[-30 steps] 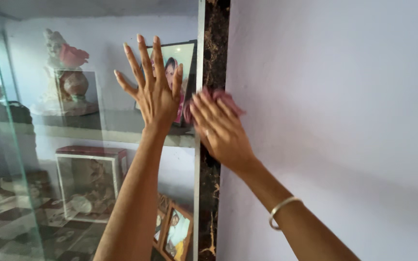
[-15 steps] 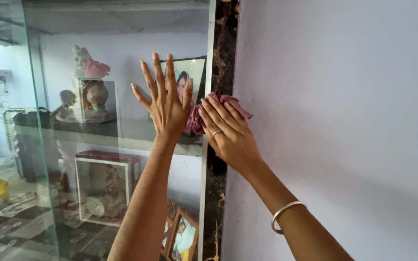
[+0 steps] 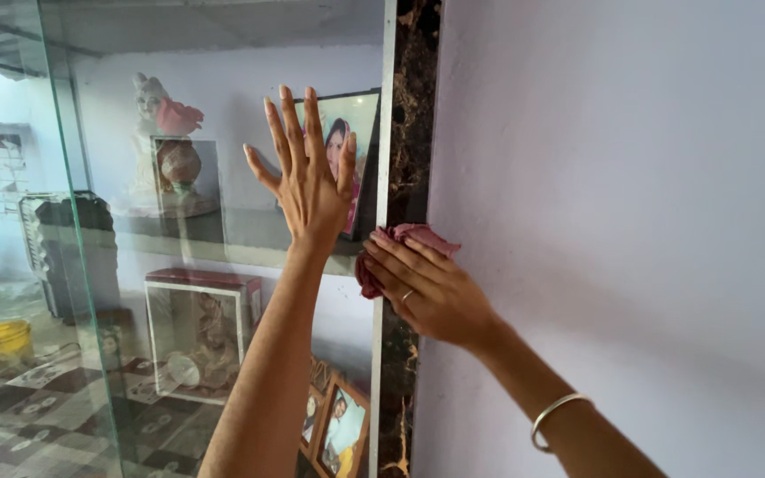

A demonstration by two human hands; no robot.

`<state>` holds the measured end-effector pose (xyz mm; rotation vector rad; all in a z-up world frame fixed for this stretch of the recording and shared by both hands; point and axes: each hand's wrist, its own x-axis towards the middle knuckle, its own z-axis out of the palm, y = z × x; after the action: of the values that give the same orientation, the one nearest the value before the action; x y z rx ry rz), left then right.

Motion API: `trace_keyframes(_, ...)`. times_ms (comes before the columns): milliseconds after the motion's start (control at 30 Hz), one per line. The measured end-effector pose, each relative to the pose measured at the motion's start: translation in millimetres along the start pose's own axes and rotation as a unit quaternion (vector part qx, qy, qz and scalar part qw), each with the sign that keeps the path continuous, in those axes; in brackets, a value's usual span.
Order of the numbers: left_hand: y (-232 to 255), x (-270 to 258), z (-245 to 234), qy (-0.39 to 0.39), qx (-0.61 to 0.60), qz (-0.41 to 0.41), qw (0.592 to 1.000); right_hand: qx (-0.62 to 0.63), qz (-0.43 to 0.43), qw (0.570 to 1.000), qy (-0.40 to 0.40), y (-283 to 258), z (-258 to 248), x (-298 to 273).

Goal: The person wipes a white window sill and the top and side edges of a glass display cabinet using a pink cloth. The person scrubs the sill and then moves to the cabinet, cleaning the frame and glass surface.

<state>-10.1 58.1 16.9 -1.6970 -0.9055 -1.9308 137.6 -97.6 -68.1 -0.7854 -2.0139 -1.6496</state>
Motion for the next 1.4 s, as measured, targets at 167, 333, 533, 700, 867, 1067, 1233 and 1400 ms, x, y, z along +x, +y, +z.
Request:
trace_keyframes(167, 1, 1, -2, -0.002, -0.014, -0.005, 1.000, -0.041, 0.018, 0.999, 0.016, 33, 0, 29)
trace_keyframes(333, 2, -1, -7, -0.004, -0.034, -0.003, 0.999, -0.031, 0.104, 0.994, 0.033, 37, 1, 51)
trace_keyframes(533, 2, 1, -5, -0.010, -0.015, -0.006, 1.000, 0.077, 0.096, 0.992, 0.038, -9, 22, 6)
trace_keyframes(700, -1, -14, -8, -0.030, -0.018, -0.005, 0.999, 0.099, 0.070, 0.993, -0.017, -59, 19, -40)
trace_keyframes(867, -2, -31, -11, -0.051, 0.006, 0.012, 0.999, 0.127, 0.074, 0.984, -0.103, -40, 6, -16)
trace_keyframes(1067, 4, -34, -13, -0.038, -0.007, -0.002, 0.999, 0.135, 0.212, 0.958, 0.137, 12, 4, 22)
trace_keyframes(1233, 17, -62, -16, -0.043, -0.043, -0.004, 0.998, 0.224, 0.386, 0.876, 0.183, 7, 36, 36)
trace_keyframes(1400, 18, -81, -15, -0.061, 0.006, -0.006, 0.998, 0.286, 0.395, 0.844, 0.221, -43, 44, 1)
